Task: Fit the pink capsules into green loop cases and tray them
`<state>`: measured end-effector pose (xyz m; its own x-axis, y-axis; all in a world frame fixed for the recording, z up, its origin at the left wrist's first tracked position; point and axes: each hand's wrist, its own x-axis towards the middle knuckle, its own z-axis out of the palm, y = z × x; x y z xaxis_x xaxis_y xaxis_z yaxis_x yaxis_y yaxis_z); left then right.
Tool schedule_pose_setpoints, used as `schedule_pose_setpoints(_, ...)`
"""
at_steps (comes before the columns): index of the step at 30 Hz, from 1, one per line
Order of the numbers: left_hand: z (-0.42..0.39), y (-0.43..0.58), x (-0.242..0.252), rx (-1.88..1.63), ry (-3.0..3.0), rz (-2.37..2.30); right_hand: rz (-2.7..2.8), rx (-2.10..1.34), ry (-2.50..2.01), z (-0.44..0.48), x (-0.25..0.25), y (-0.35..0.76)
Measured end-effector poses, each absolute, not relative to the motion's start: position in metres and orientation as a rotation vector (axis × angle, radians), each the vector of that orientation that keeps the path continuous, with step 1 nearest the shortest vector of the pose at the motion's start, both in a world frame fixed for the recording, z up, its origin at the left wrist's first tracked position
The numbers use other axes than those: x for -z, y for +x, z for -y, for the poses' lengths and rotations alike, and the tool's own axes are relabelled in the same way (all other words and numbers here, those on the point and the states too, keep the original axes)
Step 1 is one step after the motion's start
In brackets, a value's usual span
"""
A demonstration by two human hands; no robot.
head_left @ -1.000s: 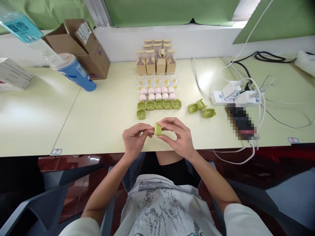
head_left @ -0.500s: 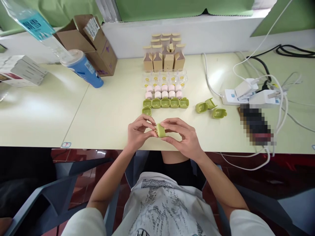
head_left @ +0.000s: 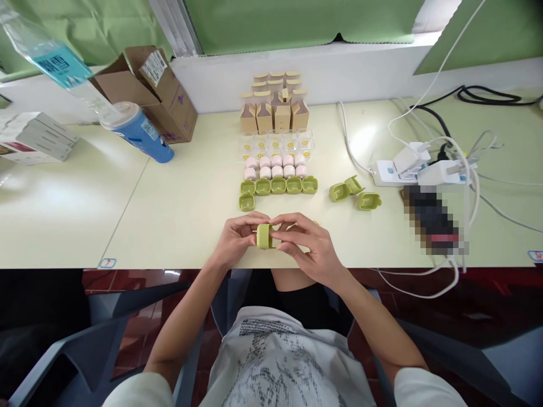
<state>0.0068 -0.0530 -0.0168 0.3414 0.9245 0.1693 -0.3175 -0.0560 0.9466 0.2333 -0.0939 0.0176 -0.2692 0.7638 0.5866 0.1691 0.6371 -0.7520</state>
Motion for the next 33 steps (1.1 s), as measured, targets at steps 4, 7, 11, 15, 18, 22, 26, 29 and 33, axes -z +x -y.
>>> schedule_pose_setpoints(4, 0.054, 0.010, 0.014, -1.106, 1.185, -0.631, 1.773, -0.676, -0.815, 0.091, -0.013, 0.235)
schedule_pose_setpoints(7, 0.059, 0.011, 0.009, -1.061, 1.231, -0.625, 1.824, -0.628, -0.850, 0.091, -0.009, 0.233)
schedule_pose_setpoints(11, 0.067, 0.012, 0.002, -1.054, 1.430, -0.657, 1.931, -0.455, -0.862, 0.091, -0.008, 0.232)
schedule_pose_setpoints(15, 0.067, 0.006, -0.001, -1.137, 1.588, -0.754, 2.111, -0.151, -0.914, 0.085, -0.009, 0.251)
schedule_pose_setpoints(18, 0.060, -0.006, -0.002, -1.247, 1.659, -0.851, 2.116, 0.016, -1.119, 0.072, -0.006, 0.277)
schedule_pose_setpoints(22, 0.053, -0.016, -0.002, -1.264, 1.959, -1.061, 2.250, 0.044, -1.279, 0.058, -0.001, 0.301)
schedule_pose_setpoints(26, 0.056, -0.008, 0.002, -1.229, 1.936, -1.022, 2.104, -0.208, -1.073, 0.067, -0.009, 0.282)
schedule_pose_setpoints(29, 0.059, 0.001, 0.009, -1.188, 1.811, -0.988, 1.994, -0.397, -0.906, 0.080, -0.012, 0.252)
schedule_pose_setpoints(33, 0.057, 0.005, 0.018, -1.168, 1.668, -1.028, 1.908, -0.391, -0.936, 0.089, -0.004, 0.225)
